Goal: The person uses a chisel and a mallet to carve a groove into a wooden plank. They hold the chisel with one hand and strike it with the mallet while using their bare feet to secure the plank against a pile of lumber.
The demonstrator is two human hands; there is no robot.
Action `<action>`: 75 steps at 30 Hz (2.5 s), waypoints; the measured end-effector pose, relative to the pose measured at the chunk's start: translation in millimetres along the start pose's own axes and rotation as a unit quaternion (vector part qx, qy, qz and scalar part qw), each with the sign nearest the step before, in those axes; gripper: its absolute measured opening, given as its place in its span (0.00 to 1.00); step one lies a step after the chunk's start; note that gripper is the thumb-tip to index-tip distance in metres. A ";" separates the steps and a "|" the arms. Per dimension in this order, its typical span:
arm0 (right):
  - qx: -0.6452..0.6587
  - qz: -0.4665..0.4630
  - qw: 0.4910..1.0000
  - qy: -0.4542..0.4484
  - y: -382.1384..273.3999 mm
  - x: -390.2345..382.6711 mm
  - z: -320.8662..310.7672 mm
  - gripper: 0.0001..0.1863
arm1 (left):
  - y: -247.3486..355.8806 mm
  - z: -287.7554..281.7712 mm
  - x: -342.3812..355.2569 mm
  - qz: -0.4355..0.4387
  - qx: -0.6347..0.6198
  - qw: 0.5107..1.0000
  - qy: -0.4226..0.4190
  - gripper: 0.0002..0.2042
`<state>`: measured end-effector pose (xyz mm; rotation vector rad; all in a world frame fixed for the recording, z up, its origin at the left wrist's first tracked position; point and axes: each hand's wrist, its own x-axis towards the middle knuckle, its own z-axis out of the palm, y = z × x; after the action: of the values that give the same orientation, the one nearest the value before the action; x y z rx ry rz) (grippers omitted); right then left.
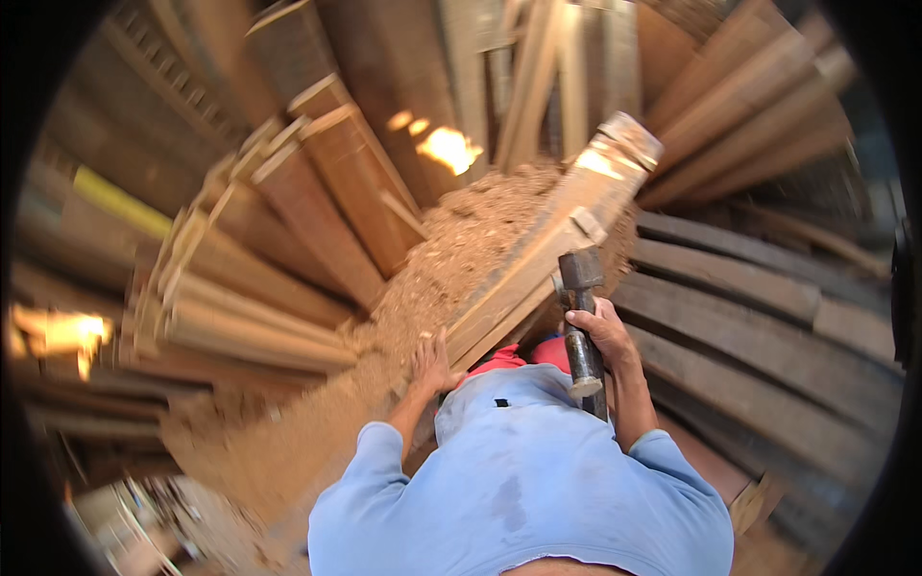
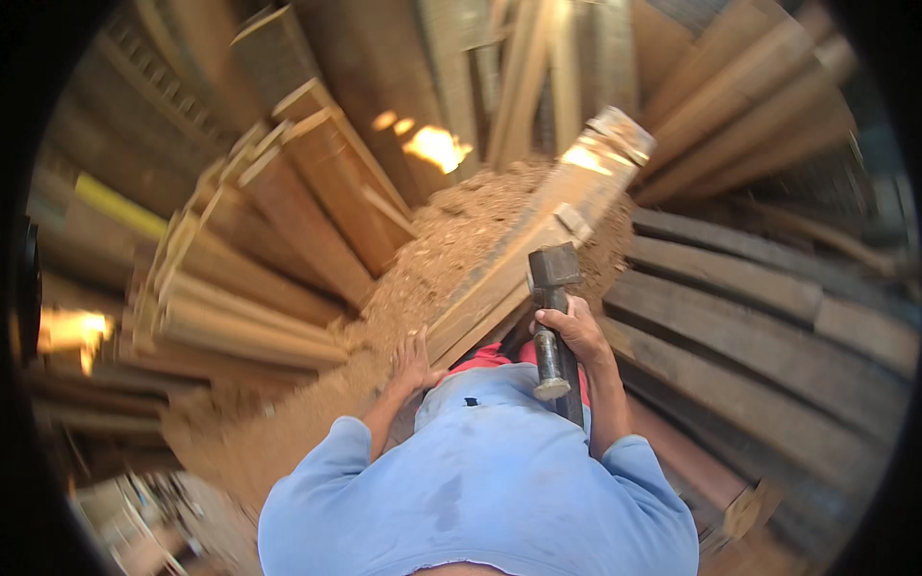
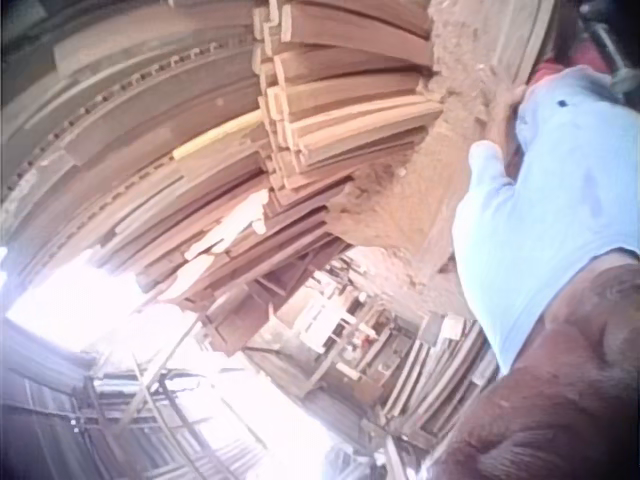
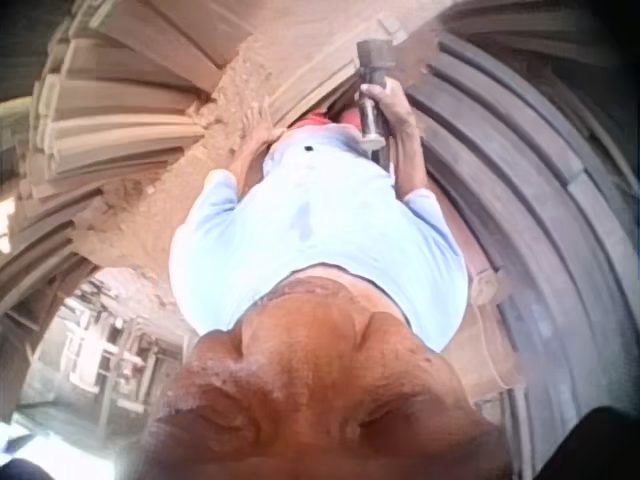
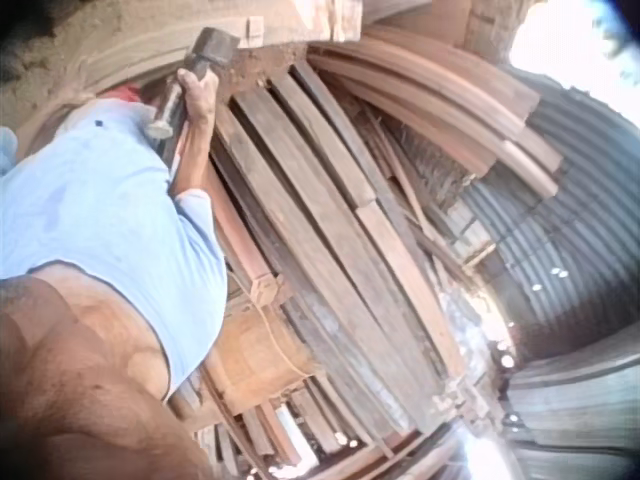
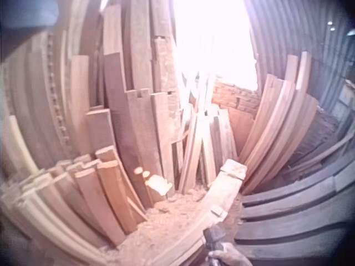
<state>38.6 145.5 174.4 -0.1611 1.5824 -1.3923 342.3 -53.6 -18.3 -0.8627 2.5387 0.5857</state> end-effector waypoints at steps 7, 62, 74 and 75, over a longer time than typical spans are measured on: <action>-0.175 0.064 0.979 -0.077 -0.6 81.2 22.4 0.15 | 34.6 -3.7 9.1 -0.098 -0.022 0.993 -0.057 0.58; -0.260 -0.149 0.868 -0.396 -104.8 180.7 331.0 0.13 | -105.4 -63.6 -9.8 -0.284 -0.626 0.554 0.470 0.08; -0.245 -0.129 0.879 -0.389 -96.9 181.8 345.8 0.13 | -119.5 -46.8 -11.8 -0.289 -0.619 0.581 0.441 0.08; -0.247 -0.131 0.879 -0.386 -96.9 182.3 346.1 0.13 | -118.5 -47.0 -11.3 -0.287 -0.618 0.582 0.444 0.08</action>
<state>147.9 -241.6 199.1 -1.1311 1.2004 -0.8886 415.9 -157.4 -4.1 -2.8848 1.7530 2.1534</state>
